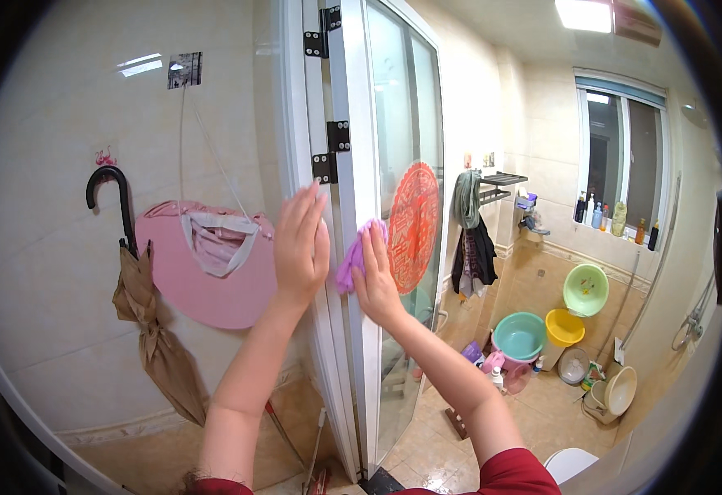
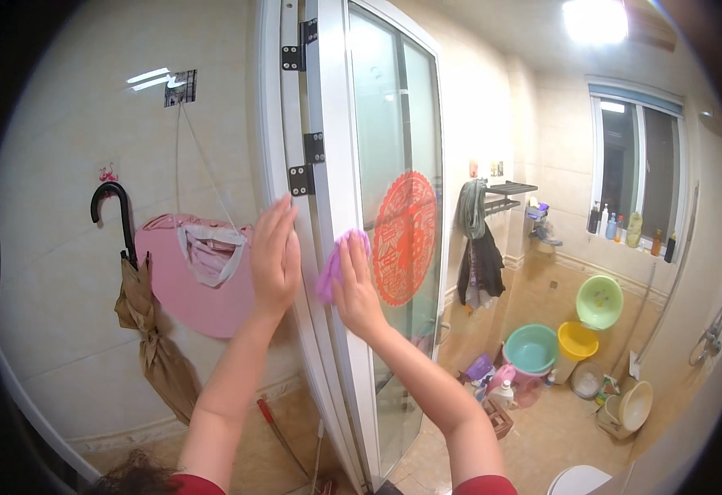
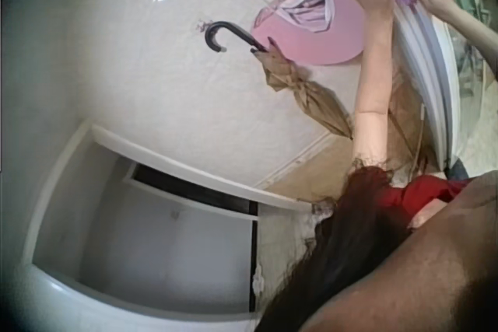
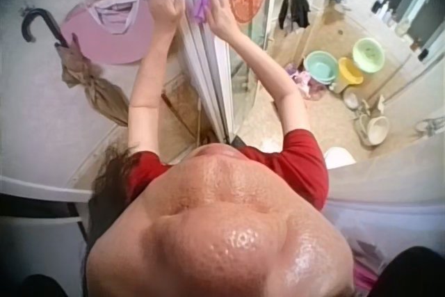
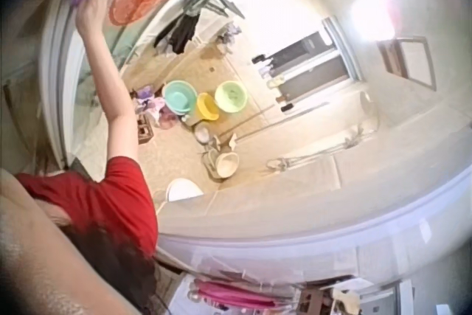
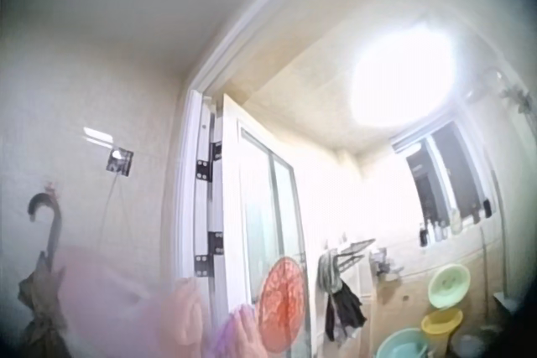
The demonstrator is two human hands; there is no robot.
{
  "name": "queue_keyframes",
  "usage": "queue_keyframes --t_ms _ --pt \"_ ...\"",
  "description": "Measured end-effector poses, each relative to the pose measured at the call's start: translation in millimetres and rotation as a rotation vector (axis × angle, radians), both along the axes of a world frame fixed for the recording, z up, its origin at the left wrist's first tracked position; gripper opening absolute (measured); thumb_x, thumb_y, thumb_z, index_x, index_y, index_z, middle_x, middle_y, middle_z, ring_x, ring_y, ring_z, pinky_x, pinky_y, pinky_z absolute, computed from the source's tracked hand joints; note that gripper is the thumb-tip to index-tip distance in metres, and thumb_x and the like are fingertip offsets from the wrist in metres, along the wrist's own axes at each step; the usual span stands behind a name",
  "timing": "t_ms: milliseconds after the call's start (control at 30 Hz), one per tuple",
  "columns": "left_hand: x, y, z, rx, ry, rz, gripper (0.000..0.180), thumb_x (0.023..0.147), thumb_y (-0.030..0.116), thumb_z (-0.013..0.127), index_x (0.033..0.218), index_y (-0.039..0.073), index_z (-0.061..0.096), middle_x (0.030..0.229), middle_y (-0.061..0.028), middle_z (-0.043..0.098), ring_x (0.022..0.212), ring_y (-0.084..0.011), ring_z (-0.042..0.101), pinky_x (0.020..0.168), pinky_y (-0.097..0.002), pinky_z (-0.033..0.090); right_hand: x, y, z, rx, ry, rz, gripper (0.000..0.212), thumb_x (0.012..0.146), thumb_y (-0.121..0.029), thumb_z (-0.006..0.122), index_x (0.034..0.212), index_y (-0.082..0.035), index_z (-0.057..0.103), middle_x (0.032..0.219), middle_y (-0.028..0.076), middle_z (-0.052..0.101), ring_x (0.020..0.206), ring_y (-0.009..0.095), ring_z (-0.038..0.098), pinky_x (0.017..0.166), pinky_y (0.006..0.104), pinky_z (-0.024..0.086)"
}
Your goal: The person cleans a bathroom faucet and shower head using a purple cloth, then wipes the glass door of the shower enclosure. The task involves scrubbing the metal fixtures and wiping the glass surface to remove dirt.
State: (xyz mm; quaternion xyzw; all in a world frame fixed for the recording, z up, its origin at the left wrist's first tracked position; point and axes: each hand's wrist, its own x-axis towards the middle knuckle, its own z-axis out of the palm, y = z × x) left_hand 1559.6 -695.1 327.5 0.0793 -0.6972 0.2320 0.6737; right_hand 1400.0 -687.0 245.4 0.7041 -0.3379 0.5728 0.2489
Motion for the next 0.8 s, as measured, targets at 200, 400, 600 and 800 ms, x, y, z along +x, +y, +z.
queue_keyframes --t_ms 200,400,600,800 --pt "-10 -27 6 0.069 -0.064 0.268 0.051 0.087 0.002 0.046 0.137 0.006 0.044 0.149 -0.01 0.034 0.14 -0.0316 0.027 0.11 -0.0545 0.023 4 -16 112 -0.118 -0.064 0.082 0.057 0.092 -0.005 0.045 0.144 0.003 0.026 0.151 0.028 0.018 0.141 0.041 0.017 0.115 0.0429 0.019" --pt "-12 -39 -7 0.055 -0.056 0.306 0.052 0.088 0.001 0.045 0.139 0.011 0.043 0.15 -0.0056 0.034 0.14 -0.0319 0.026 0.112 -0.0535 0.019 8 -15 34 -0.087 -0.05 0.017 0.056 0.094 -0.006 0.042 0.146 0.003 0.022 0.153 0.025 0.015 0.142 0.039 0.016 0.114 0.0428 0.02" --pt "-23 -45 -3 -0.051 0.013 0.355 0.051 0.087 0.004 0.047 0.138 0.01 0.045 0.149 -0.0066 0.035 0.14 -0.0328 0.027 0.111 -0.0548 0.018 8 6 -159 0.18 -0.171 -0.021 0.06 0.09 0.002 0.045 0.145 0.004 0.022 0.153 0.025 0.013 0.142 0.041 0.013 0.114 0.044 0.019" --pt "-14 -30 -10 -0.016 -0.066 0.491 0.055 0.082 -0.001 0.039 0.137 0.002 0.043 0.149 -0.0114 0.034 0.139 -0.0369 0.025 0.113 -0.0522 0.018 18 -2 -126 0.096 -0.21 0.055 0.063 0.088 0.002 0.049 0.146 0.001 0.024 0.152 0.025 0.016 0.141 0.041 0.018 0.113 0.043 0.022"
